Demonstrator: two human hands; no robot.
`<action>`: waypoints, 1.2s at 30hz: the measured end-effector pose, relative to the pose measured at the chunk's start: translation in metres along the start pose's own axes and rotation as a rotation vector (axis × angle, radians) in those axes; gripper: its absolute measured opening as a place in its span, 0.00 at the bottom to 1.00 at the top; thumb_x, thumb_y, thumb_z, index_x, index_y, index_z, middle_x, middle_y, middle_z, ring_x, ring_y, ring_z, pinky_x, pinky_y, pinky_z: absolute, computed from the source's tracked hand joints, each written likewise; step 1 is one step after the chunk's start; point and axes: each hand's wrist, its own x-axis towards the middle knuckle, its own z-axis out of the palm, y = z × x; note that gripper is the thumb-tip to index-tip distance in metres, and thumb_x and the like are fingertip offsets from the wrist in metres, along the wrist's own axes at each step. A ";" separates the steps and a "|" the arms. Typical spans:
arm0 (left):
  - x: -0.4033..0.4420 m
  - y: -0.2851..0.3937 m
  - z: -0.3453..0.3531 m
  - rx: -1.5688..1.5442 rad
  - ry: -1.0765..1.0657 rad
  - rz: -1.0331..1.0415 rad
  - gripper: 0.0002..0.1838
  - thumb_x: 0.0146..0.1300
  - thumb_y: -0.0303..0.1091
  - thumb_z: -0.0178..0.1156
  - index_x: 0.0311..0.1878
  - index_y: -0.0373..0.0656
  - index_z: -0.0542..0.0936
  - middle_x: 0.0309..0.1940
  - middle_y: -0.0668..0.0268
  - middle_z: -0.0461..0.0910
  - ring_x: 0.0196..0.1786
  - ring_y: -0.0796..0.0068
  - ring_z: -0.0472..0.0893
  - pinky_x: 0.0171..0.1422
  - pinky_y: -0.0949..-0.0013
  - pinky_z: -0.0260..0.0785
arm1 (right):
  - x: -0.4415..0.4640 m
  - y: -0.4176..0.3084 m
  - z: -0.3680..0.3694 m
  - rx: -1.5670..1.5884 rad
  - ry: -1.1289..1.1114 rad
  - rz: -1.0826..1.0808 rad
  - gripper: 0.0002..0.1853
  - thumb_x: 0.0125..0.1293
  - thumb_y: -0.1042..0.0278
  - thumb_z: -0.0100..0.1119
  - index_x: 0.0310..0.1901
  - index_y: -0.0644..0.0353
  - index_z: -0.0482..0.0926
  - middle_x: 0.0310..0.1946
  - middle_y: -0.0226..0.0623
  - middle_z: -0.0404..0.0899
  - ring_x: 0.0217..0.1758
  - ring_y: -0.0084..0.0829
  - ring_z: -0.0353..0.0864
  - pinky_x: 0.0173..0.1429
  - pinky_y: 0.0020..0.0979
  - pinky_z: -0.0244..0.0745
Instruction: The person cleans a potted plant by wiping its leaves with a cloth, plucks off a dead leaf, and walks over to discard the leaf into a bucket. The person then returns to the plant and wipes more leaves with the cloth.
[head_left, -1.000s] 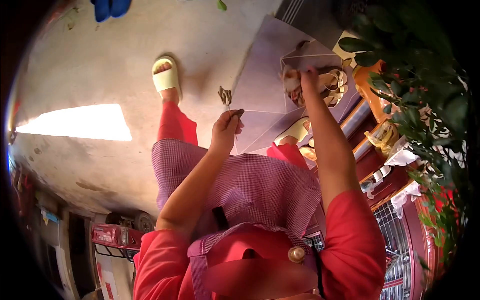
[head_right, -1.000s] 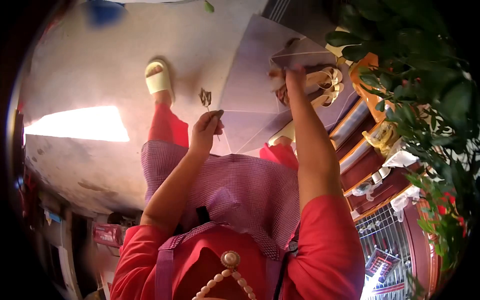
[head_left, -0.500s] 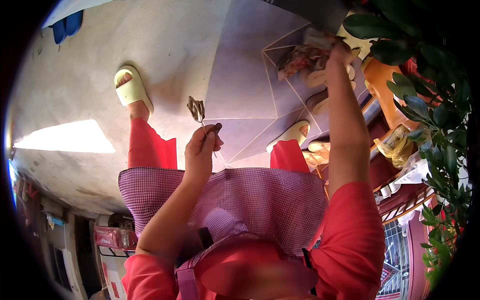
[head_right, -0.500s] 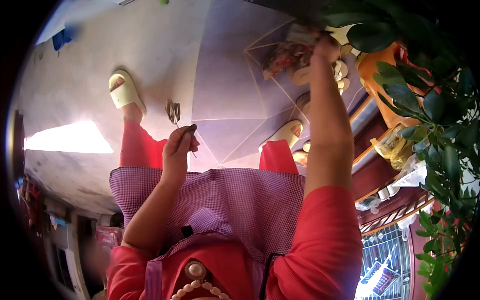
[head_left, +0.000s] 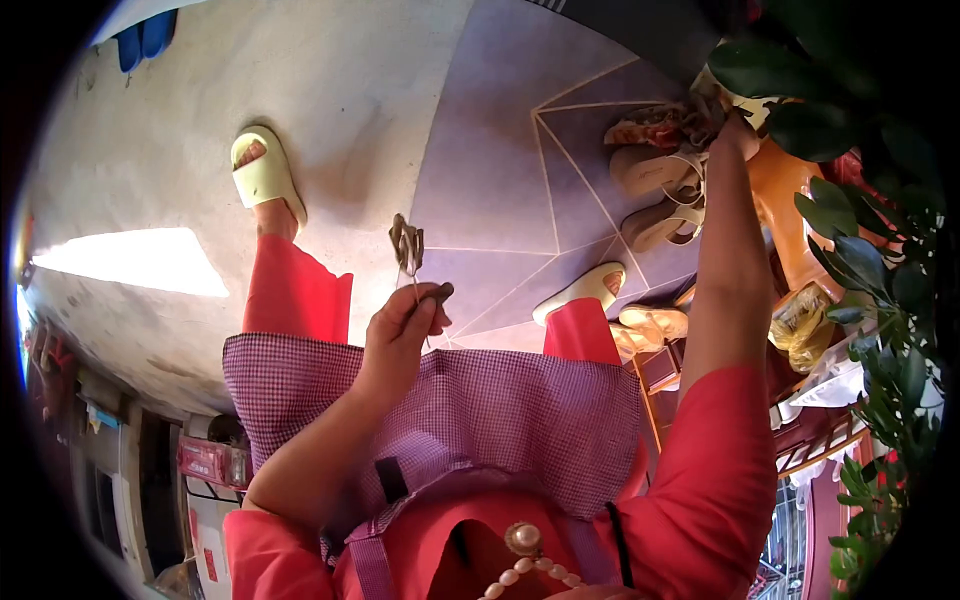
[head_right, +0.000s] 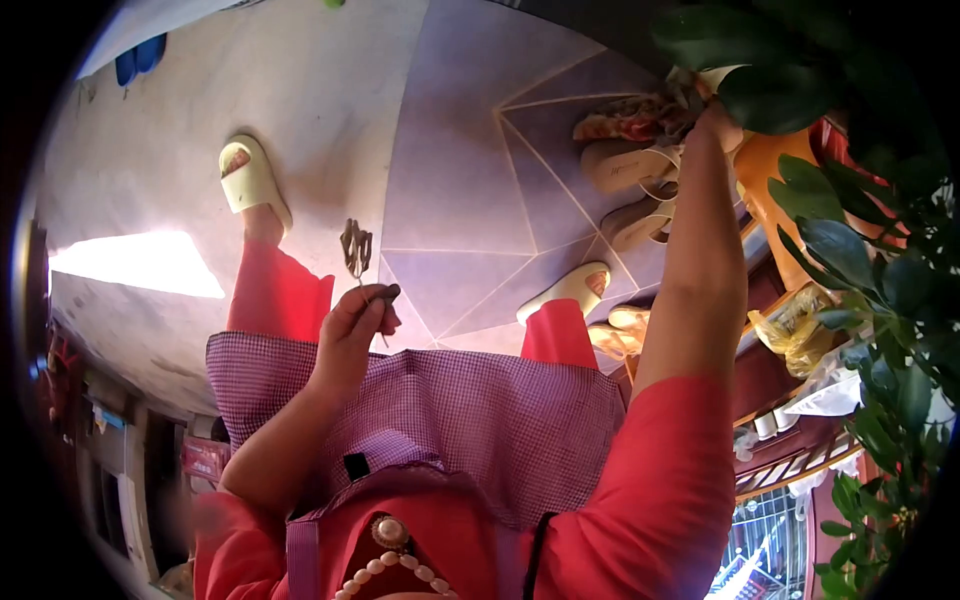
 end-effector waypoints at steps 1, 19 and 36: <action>0.000 0.001 -0.002 0.009 -0.001 0.013 0.11 0.69 0.25 0.47 0.51 0.35 0.74 0.30 0.68 0.75 0.34 0.82 0.72 0.42 0.78 0.67 | -0.021 -0.009 -0.008 0.183 0.002 -0.050 0.17 0.58 0.62 0.60 0.43 0.68 0.80 0.41 0.41 0.82 0.41 0.34 0.80 0.45 0.33 0.74; -0.196 0.114 -0.169 -0.350 0.076 0.595 0.36 0.60 0.49 0.61 0.64 0.37 0.59 0.53 0.55 0.62 0.59 0.65 0.61 0.65 0.64 0.56 | -0.604 -0.366 -0.303 0.397 -1.107 -0.565 0.10 0.59 0.78 0.57 0.43 0.63 0.79 0.36 0.32 0.79 0.34 0.21 0.77 0.40 0.23 0.73; -0.471 0.283 -0.428 -1.188 0.589 0.963 0.08 0.70 0.35 0.50 0.40 0.42 0.73 0.35 0.71 0.75 0.39 0.82 0.73 0.47 0.76 0.67 | -0.864 -0.688 -0.436 0.344 -1.894 -1.498 0.33 0.62 0.80 0.51 0.68 0.58 0.55 0.59 0.43 0.73 0.59 0.26 0.74 0.59 0.24 0.66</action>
